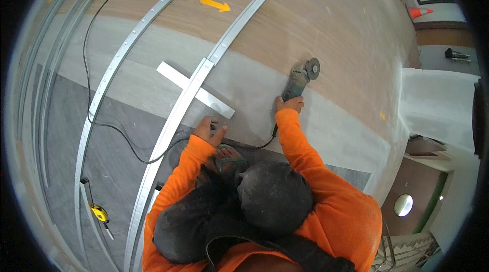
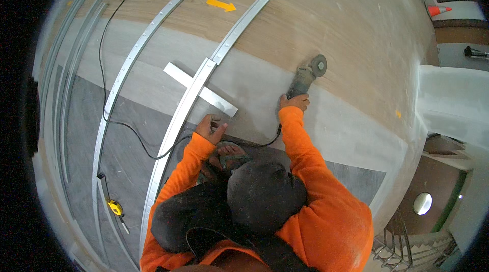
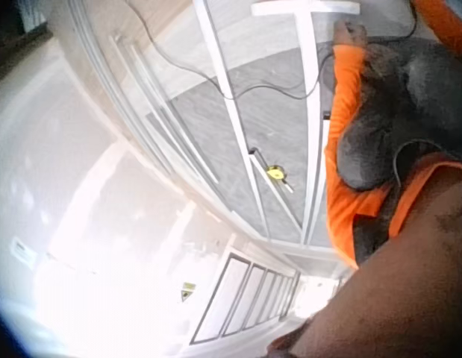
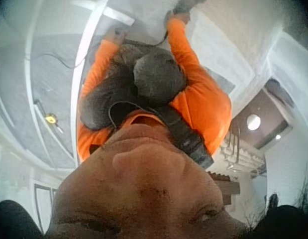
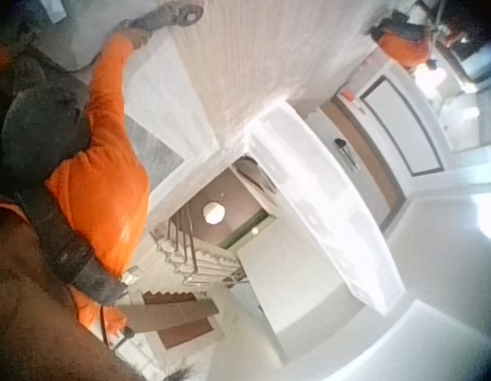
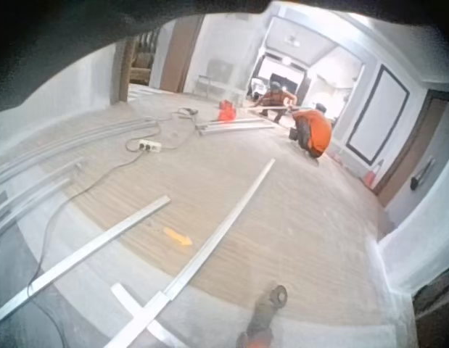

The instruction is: The person measures and marks metal profiles with a tape measure and marker, then uses an angle grinder to cut the profiles to length. The person repeatedly positions the profiles, marks cut lines, and cuts them, producing multiple cut pieces.

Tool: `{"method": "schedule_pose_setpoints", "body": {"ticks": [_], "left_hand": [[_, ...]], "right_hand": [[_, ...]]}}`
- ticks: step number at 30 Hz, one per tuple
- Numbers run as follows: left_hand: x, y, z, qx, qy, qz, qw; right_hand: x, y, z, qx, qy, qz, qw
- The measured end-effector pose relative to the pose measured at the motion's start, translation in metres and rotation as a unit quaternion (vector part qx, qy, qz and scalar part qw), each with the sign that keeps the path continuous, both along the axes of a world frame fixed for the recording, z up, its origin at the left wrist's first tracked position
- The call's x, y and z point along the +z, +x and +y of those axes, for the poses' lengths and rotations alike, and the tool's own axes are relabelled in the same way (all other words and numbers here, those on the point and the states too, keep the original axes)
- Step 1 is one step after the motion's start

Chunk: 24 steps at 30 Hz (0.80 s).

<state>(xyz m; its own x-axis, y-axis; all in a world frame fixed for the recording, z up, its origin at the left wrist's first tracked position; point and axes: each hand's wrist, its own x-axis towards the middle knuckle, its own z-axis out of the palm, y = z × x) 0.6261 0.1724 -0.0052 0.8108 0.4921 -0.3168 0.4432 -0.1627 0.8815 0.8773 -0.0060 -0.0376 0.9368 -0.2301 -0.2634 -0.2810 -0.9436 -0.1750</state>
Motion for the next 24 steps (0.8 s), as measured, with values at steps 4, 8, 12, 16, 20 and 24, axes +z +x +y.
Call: {"method": "schedule_pose_setpoints", "body": {"ticks": [4,8,12,16,20,24], "left_hand": [[0.001,0.001,0.000,0.009,0.002,0.002,1.000],[0.002,0.002,0.000,0.003,-0.011,-0.002,1.000],[0.000,0.002,0.000,0.005,-0.015,-0.002,1.000],[0.002,0.003,0.000,0.006,-0.012,0.006,1.000],[-0.005,0.001,0.000,0.009,0.025,0.001,1.000],[-0.003,-0.001,0.002,0.015,-0.006,0.012,1.000]], "right_hand": [[0.008,-0.007,0.012,0.036,-0.052,-0.009,0.998],[0.010,-0.014,0.017,0.057,-0.038,-0.026,0.997],[0.006,-0.011,0.008,0.061,0.027,-0.024,0.997],[0.008,-0.010,0.006,0.049,0.073,-0.026,0.996],[-0.002,-0.008,0.000,0.055,0.090,-0.052,0.993],[0.003,-0.010,0.001,0.041,0.104,-0.048,0.993]]}}
